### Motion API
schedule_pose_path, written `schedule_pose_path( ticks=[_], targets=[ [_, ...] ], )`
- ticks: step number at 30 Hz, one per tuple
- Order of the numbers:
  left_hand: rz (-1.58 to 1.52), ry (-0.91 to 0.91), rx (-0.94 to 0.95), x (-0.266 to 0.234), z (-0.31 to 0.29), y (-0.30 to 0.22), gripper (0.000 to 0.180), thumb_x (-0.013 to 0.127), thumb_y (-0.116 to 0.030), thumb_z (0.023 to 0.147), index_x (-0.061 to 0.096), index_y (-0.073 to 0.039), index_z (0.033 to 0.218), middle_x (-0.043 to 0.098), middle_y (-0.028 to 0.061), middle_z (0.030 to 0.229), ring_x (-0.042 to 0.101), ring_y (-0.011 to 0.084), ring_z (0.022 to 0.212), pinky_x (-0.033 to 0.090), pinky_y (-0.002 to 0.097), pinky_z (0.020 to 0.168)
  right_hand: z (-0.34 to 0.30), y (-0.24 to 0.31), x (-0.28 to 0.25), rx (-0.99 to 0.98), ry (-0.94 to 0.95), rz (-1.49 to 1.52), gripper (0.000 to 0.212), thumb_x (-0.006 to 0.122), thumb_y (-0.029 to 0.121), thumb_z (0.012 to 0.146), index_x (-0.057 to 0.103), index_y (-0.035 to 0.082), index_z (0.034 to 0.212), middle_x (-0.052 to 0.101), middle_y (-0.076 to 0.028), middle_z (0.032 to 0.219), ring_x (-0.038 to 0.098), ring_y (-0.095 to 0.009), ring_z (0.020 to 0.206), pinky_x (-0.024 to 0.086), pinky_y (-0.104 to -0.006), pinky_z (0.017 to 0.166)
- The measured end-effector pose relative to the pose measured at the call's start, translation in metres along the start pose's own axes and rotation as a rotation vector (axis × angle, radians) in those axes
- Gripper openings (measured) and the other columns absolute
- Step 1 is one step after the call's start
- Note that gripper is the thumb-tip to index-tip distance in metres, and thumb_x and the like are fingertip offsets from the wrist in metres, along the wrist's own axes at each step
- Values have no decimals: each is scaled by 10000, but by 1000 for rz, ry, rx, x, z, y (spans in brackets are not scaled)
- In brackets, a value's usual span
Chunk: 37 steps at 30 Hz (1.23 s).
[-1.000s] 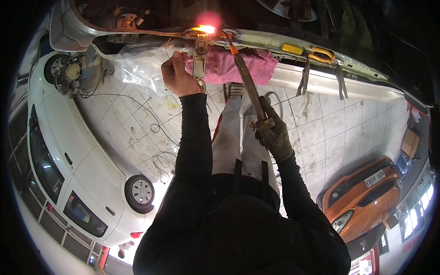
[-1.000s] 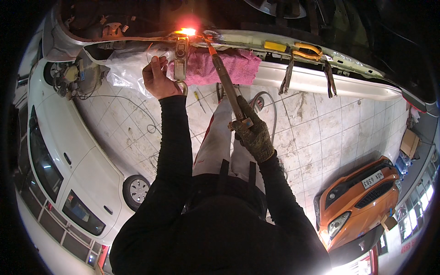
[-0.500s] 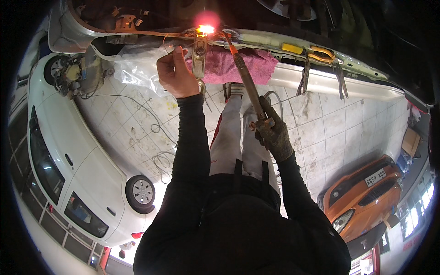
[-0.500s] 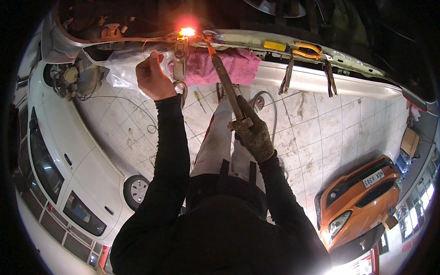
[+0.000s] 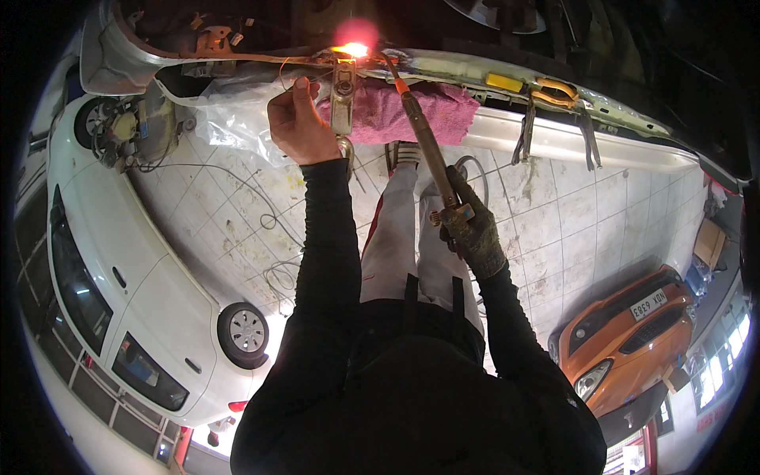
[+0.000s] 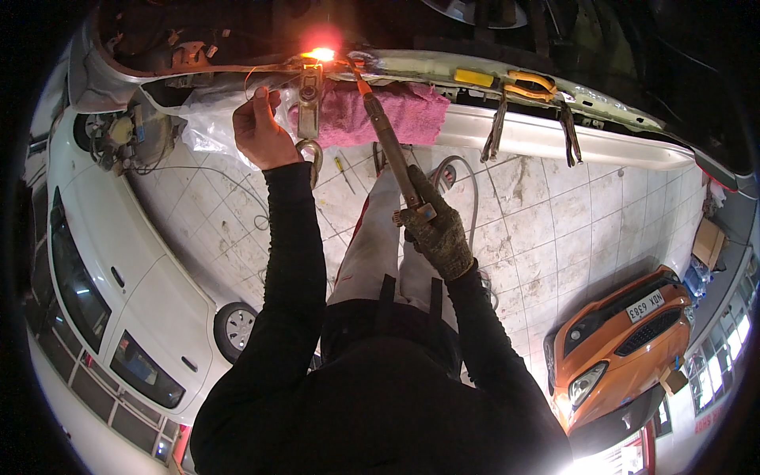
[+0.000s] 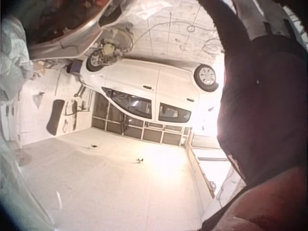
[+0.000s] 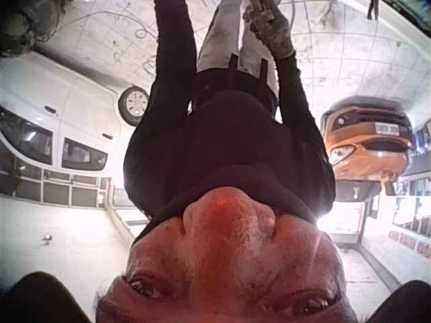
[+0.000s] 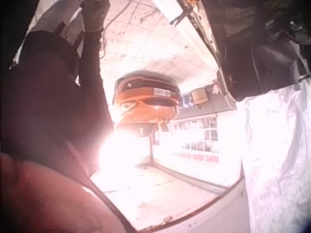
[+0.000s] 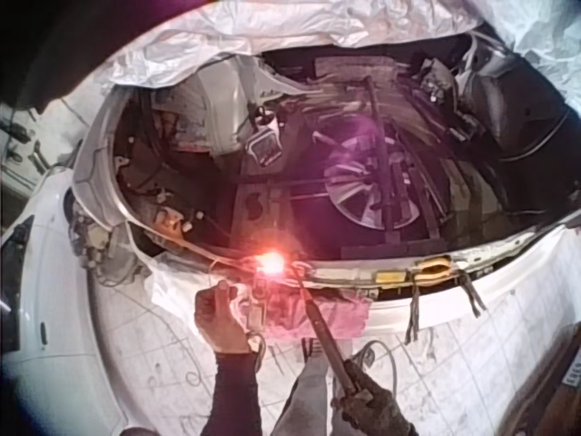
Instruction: The person welds a metal car frame section using a welding torch and filler rod. The person holds the filler rod in the left hand and the torch in the right hand, applying heat and filler material to the seam while sparks are generated. The work is performed in a garage with other vehicles visible in the background.
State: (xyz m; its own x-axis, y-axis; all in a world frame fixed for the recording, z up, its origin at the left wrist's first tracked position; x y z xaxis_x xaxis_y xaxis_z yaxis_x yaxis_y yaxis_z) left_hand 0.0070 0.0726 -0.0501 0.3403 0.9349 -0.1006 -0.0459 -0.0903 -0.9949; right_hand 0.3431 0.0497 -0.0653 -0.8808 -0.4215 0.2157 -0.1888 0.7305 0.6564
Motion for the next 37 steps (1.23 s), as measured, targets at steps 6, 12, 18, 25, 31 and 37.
schedule_pose_path(
  ticks=[6, 12, 18, 25, 31, 37],
  targets=[
    [-21, 1, -1, 3, 0, 3, 274, 780, -205, 985, 619, 9, 931, 739, 121, 897, 715, 173, 842, 564, 308, 845, 2, 0, -2, -37, -13, -24, 710, 748, 226, 977, 446, 153, 1615, 710, -9, 896, 580, -47, 683, 470, -239, 564],
    [-11, 2, 8, 2, 0, 7, 278, 780, -207, 986, 614, 9, 930, 738, 126, 890, 718, 175, 841, 562, 307, 844, 1, 1, -1, -20, 15, -29, 699, 734, 230, 990, 438, 138, 1616, 725, -26, 910, 607, -49, 706, 488, -245, 575],
    [-9, 6, 15, 4, 0, 6, 287, 781, -220, 985, 612, 5, 924, 741, 129, 887, 721, 177, 838, 567, 313, 846, 2, 4, -1, -49, 7, 14, 690, 729, 208, 993, 439, 118, 1613, 720, -27, 911, 602, -48, 708, 486, -245, 574],
    [-6, 9, 22, 4, 1, 7, 290, 784, -221, 984, 610, 2, 919, 742, 129, 889, 724, 177, 839, 569, 309, 844, 3, 6, -2, -19, -8, -56, 709, 744, 198, 977, 441, 121, 1613, 710, -25, 905, 577, -49, 692, 469, -244, 566],
    [-4, 9, 21, 5, -1, 4, 283, 782, -216, 986, 615, 4, 923, 743, 131, 891, 724, 177, 837, 569, 308, 843, 5, 1, -5, 6, 12, -40, 728, 765, 197, 961, 446, 123, 1611, 706, -24, 931, 585, -52, 712, 484, -251, 586],
    [30, 17, 23, 5, 0, 4, 289, 783, -231, 985, 622, 4, 936, 746, 132, 899, 724, 181, 846, 568, 316, 856, 5, 2, -5, -27, 0, -60, 746, 779, 201, 951, 446, 146, 1616, 715, -36, 938, 625, -62, 765, 516, -248, 644]
  ],
)
Point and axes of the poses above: each hand's wrist, its own z-axis towards the middle knuckle, its own x-axis out of the palm, y = z × x, the point moved 9 cm from there along z, towards the middle knuckle
